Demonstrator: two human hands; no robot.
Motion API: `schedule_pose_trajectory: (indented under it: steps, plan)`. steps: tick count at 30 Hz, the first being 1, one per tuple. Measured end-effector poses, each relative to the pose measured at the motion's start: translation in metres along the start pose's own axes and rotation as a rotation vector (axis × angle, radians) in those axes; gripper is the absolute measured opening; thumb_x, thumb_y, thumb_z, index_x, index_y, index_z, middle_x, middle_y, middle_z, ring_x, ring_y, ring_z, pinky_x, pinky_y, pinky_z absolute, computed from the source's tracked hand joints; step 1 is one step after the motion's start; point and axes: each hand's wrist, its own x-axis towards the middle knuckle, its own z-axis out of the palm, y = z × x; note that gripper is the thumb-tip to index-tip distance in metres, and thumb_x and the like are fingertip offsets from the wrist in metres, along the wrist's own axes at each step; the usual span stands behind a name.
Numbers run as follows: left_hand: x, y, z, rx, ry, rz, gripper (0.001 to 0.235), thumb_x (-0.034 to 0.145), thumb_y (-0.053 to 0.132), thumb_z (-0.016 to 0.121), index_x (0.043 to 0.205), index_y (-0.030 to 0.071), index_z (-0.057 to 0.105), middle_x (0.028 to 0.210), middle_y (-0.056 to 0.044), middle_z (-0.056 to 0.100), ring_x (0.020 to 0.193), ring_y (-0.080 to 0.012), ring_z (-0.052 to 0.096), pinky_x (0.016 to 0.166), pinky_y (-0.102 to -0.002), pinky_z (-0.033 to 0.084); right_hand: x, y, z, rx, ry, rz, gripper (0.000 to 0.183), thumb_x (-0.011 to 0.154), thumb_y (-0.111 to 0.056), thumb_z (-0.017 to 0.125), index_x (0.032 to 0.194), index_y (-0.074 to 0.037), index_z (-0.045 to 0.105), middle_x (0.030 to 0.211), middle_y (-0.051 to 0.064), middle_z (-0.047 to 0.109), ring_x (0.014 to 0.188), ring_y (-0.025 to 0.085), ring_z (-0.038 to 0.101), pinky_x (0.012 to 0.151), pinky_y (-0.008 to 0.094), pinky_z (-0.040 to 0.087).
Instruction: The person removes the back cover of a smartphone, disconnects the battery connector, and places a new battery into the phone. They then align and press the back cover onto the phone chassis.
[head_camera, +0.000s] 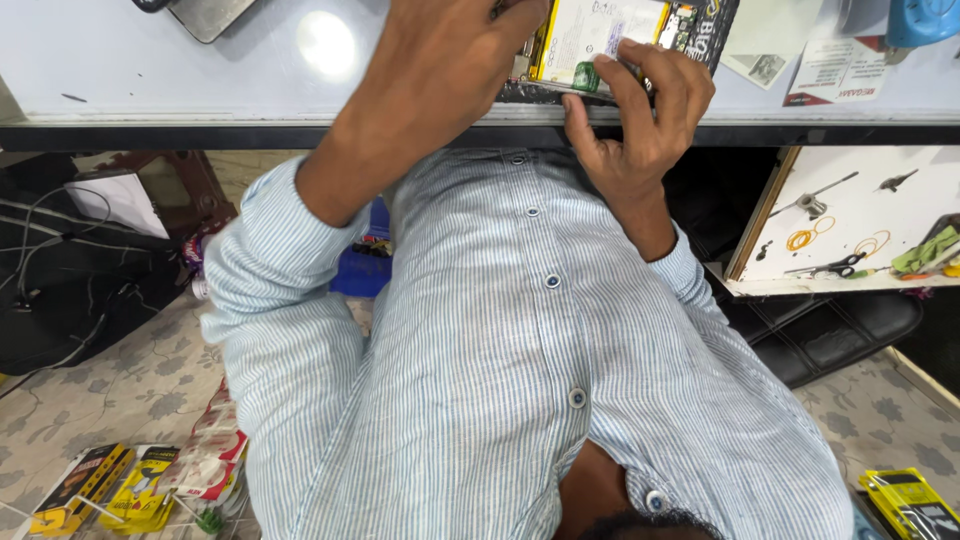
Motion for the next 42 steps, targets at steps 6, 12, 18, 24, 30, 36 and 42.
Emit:
schedule_pose_trajectory:
  steps: [6, 12, 18, 24, 30, 36, 42]
  plan:
    - [-0.025, 0.005, -0.007, -0.030, -0.044, -0.038, 0.043, 0.103, 0.021, 0.078, 0.140, 0.008, 0.060, 0.126, -0.008, 0.060, 0.119, -0.0256, 0.057, 0.097, -0.048, 0.042, -0.001, -0.001, -0.001, 0.030, 0.003, -0.042, 0.030, 0.089, -0.021, 0.098, 0.108, -0.005, 0.081, 0.126, 0.010, 0.067, 0.126, 0.033, 0.052, 0.109, 0.048, 0.046]
    - [-0.033, 0.002, 0.007, -0.051, -0.003, 0.023, 0.050, 0.099, 0.026, 0.079, 0.142, 0.008, 0.058, 0.128, -0.006, 0.060, 0.121, -0.0248, 0.058, 0.098, -0.046, 0.043, -0.001, -0.010, -0.009, 0.065, -0.144, -0.227, 0.026, 0.089, -0.017, 0.097, 0.111, -0.009, 0.086, 0.132, 0.010, 0.066, 0.133, 0.032, 0.051, 0.114, 0.051, 0.043]
    - [-0.037, -0.009, 0.022, -0.151, 0.001, 0.037, 0.043, 0.099, 0.022, 0.078, 0.137, 0.007, 0.062, 0.113, -0.006, 0.065, 0.104, -0.0226, 0.063, 0.087, -0.041, 0.048, -0.006, -0.018, -0.011, 0.017, -0.238, -0.210, 0.037, 0.093, -0.013, 0.091, 0.129, -0.009, 0.081, 0.142, 0.014, 0.060, 0.141, 0.034, 0.048, 0.119, 0.056, 0.042]
    - [-0.037, -0.010, 0.027, -0.132, 0.045, 0.052, 0.039, 0.099, 0.022, 0.078, 0.132, 0.007, 0.063, 0.110, -0.006, 0.065, 0.103, -0.0222, 0.063, 0.087, -0.040, 0.049, -0.016, -0.027, -0.017, -0.082, -0.349, -0.172, 0.050, 0.097, -0.015, 0.089, 0.144, -0.008, 0.074, 0.153, 0.019, 0.052, 0.151, 0.037, 0.040, 0.127, 0.059, 0.037]
    - [-0.041, -0.010, 0.029, -0.142, 0.003, 0.035, 0.034, 0.101, 0.023, 0.077, 0.128, 0.006, 0.065, 0.110, -0.007, 0.065, 0.102, -0.0228, 0.063, 0.087, -0.040, 0.049, -0.030, -0.032, -0.015, -0.168, -0.441, -0.155, 0.058, 0.103, -0.036, 0.070, 0.152, -0.006, 0.068, 0.161, 0.023, 0.044, 0.155, 0.042, 0.033, 0.128, 0.062, 0.032]
    - [-0.045, -0.010, 0.035, -0.110, 0.025, 0.055, 0.035, 0.101, 0.025, 0.075, 0.128, 0.006, 0.065, 0.110, -0.008, 0.065, 0.104, -0.0234, 0.062, 0.089, -0.041, 0.050, -0.041, -0.034, -0.004, -0.285, -0.439, -0.161, 0.078, 0.105, -0.063, 0.050, 0.157, -0.006, 0.061, 0.162, 0.024, 0.038, 0.154, 0.045, 0.027, 0.127, 0.064, 0.029]
    - [-0.044, -0.010, 0.035, -0.101, 0.020, 0.055, 0.032, 0.102, 0.025, 0.074, 0.126, 0.007, 0.065, 0.110, -0.007, 0.065, 0.104, -0.0235, 0.062, 0.089, -0.042, 0.049, -0.044, -0.038, -0.001, -0.337, -0.416, -0.164, 0.084, 0.104, -0.068, 0.044, 0.157, -0.005, 0.060, 0.164, 0.024, 0.034, 0.155, 0.046, 0.024, 0.126, 0.064, 0.030]
